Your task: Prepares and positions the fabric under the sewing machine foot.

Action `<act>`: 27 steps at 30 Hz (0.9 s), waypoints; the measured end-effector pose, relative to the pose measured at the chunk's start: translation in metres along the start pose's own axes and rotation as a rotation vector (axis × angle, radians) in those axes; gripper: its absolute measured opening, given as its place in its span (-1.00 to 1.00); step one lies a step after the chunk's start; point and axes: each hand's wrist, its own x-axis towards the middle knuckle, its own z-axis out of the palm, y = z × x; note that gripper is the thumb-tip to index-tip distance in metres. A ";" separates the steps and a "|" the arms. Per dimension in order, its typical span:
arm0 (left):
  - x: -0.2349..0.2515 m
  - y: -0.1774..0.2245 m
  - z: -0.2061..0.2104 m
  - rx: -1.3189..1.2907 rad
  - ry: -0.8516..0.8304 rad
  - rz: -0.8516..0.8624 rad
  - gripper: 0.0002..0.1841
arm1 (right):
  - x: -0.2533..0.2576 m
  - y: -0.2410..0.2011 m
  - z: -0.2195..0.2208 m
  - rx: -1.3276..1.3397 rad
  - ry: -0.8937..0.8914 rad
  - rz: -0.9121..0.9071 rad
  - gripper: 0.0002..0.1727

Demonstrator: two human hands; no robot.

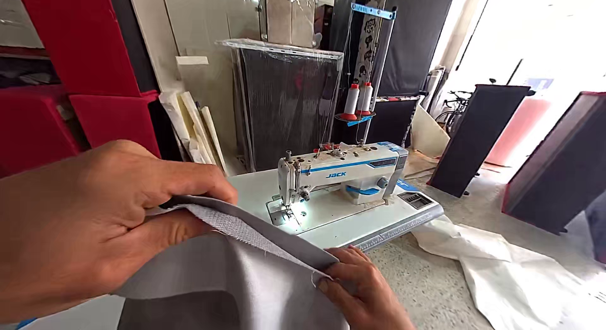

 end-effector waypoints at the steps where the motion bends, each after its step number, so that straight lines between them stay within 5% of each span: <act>1: -0.002 -0.004 -0.001 0.006 0.009 0.001 -0.88 | 0.004 0.003 -0.004 0.028 -0.022 0.007 -0.70; 7: 0.003 -0.033 0.002 -0.017 0.116 -0.129 -0.92 | 0.018 -0.015 -0.048 0.064 -0.022 0.079 -0.79; 15: 0.005 -0.069 0.032 -0.598 0.000 -0.258 -0.90 | 0.016 -0.015 -0.056 0.178 -0.126 0.297 -0.93; 17: 0.007 -0.071 0.033 -0.660 -0.025 -0.294 -0.89 | 0.014 -0.013 -0.056 0.248 -0.110 0.327 -0.87; 22: 0.006 -0.073 0.037 -0.791 -0.009 -0.433 -0.87 | 0.018 -0.012 -0.056 0.288 -0.154 0.418 -0.28; 27: 0.006 -0.073 0.040 -0.825 -0.041 -0.490 -0.87 | 0.019 0.008 -0.053 0.247 -0.212 0.435 -0.36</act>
